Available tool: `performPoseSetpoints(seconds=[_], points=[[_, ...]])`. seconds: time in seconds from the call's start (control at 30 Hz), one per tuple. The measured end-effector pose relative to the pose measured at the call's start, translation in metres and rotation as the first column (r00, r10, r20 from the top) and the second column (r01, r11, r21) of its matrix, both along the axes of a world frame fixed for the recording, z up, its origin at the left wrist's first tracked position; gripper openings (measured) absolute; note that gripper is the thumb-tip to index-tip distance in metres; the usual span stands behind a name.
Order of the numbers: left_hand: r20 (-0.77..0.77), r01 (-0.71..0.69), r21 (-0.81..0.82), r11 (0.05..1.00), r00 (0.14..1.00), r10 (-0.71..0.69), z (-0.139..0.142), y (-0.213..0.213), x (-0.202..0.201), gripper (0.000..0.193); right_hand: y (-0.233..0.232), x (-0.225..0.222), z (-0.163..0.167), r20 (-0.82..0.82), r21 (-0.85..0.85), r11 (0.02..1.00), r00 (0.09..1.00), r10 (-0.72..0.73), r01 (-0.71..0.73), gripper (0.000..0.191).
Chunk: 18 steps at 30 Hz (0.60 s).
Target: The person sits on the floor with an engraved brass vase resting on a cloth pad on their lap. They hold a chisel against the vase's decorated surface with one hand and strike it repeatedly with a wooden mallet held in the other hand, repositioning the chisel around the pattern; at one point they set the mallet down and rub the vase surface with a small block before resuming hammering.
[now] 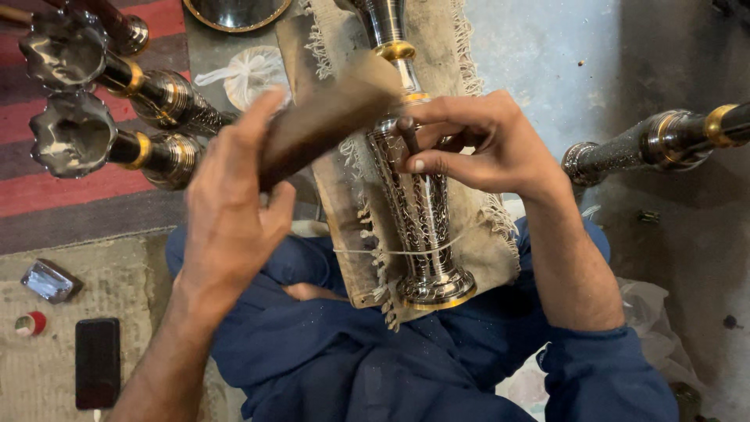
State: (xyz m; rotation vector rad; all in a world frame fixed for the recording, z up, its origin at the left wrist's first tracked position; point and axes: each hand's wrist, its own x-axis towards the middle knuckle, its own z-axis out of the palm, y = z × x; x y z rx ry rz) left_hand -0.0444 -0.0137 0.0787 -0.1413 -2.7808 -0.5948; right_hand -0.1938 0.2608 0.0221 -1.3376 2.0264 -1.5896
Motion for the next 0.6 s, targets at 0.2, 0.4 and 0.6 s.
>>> performPoseSetpoints(seconds=[0.2, 0.4, 0.6], points=[[-0.01, -0.013, 0.043, 0.999, 1.0, 0.013, -0.0029, -0.0006, 0.0, 0.079, -0.0007, 0.0001, 0.0007, 0.052, -0.036, 0.999, 0.998, 0.022, -0.02, 0.044], [-0.041, -0.021, -0.014, 1.0, 0.999, 0.02, -0.0058, -0.0042, 0.001, 0.077, -0.0016, -0.0037, 0.0027, -0.007, -0.036, 0.998, 0.998, 0.057, -0.058, 0.04], [-0.052, 0.015, -0.059, 0.998, 0.998, -0.018, -0.0052, -0.0069, -0.0008, 0.079, -0.0023, -0.0043, 0.0046, -0.042, -0.038, 0.999, 0.998, 0.036, -0.038, 0.04]])
